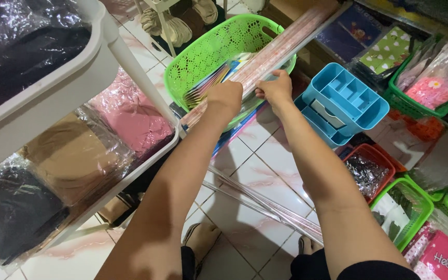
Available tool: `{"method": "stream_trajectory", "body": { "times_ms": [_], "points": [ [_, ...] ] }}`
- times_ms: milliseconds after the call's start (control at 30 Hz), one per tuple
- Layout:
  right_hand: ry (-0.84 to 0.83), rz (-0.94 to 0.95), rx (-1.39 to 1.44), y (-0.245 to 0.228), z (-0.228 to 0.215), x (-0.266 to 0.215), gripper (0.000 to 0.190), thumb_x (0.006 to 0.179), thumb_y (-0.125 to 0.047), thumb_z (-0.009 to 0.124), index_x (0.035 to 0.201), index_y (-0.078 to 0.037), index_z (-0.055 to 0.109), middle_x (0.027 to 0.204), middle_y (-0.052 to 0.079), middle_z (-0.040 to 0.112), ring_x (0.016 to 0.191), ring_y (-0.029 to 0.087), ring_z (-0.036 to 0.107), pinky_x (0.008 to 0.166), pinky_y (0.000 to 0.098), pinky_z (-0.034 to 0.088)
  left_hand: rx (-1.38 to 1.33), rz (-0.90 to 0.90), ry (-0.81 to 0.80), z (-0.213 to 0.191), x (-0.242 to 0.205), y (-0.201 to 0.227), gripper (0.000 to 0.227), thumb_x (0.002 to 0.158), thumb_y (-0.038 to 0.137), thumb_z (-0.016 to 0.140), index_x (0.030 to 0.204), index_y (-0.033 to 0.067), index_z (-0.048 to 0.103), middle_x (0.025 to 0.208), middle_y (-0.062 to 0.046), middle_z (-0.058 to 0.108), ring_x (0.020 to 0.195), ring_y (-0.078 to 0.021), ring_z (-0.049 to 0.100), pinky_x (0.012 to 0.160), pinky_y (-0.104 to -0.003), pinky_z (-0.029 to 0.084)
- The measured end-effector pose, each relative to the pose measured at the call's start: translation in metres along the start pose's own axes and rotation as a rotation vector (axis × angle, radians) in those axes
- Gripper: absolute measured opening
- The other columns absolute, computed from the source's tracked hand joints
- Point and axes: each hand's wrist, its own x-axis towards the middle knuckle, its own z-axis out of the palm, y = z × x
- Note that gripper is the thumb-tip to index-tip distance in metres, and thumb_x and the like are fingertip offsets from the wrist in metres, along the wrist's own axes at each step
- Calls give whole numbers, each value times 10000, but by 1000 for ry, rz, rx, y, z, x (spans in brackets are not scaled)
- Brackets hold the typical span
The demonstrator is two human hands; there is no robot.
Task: The person sits on the floor and repeatedly picks up long, thin poles from a green basket. They insert the poles into a blue plastic organizer, then remove them and place them back into the basket. Finally, they pick up and fold a blue cloth.
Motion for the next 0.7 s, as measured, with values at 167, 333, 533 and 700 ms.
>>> {"method": "stream_trajectory", "body": {
  "times_ms": [167,333,533,700],
  "points": [
    [-7,8,1,-2,4,-3,682,828,26,772,1380,4,373,867,143,713,636,186,706,530,334,608,58,3,-15,-14,-10,7,242,896,87,657,1111,122,763,1183,-165,730,1087,-342,720,855,-462,597],
    [-27,-41,49,4,5,-3,645,834,5,803,1360,32,429,883,127,724,624,165,690,539,309,596,67,-8,-54,-11,-9,7,247,891,91,670,1116,122,765,1188,-152,734,1094,-327,722,866,-457,595],
    [-44,-68,-12,4,10,-3,669,810,21,791,1356,28,404,856,131,717,619,162,692,544,309,594,65,-16,-78,-13,-10,5,245,883,102,690,1113,125,769,1201,-145,729,1105,-325,715,867,-447,598],
    [-16,-58,-10,-6,14,-14,706,797,17,763,1385,-20,374,848,116,717,605,156,696,547,309,602,89,-12,-92,-13,-11,5,257,879,126,701,1127,122,764,1203,-137,727,1107,-318,713,868,-441,595]
  ]
}}
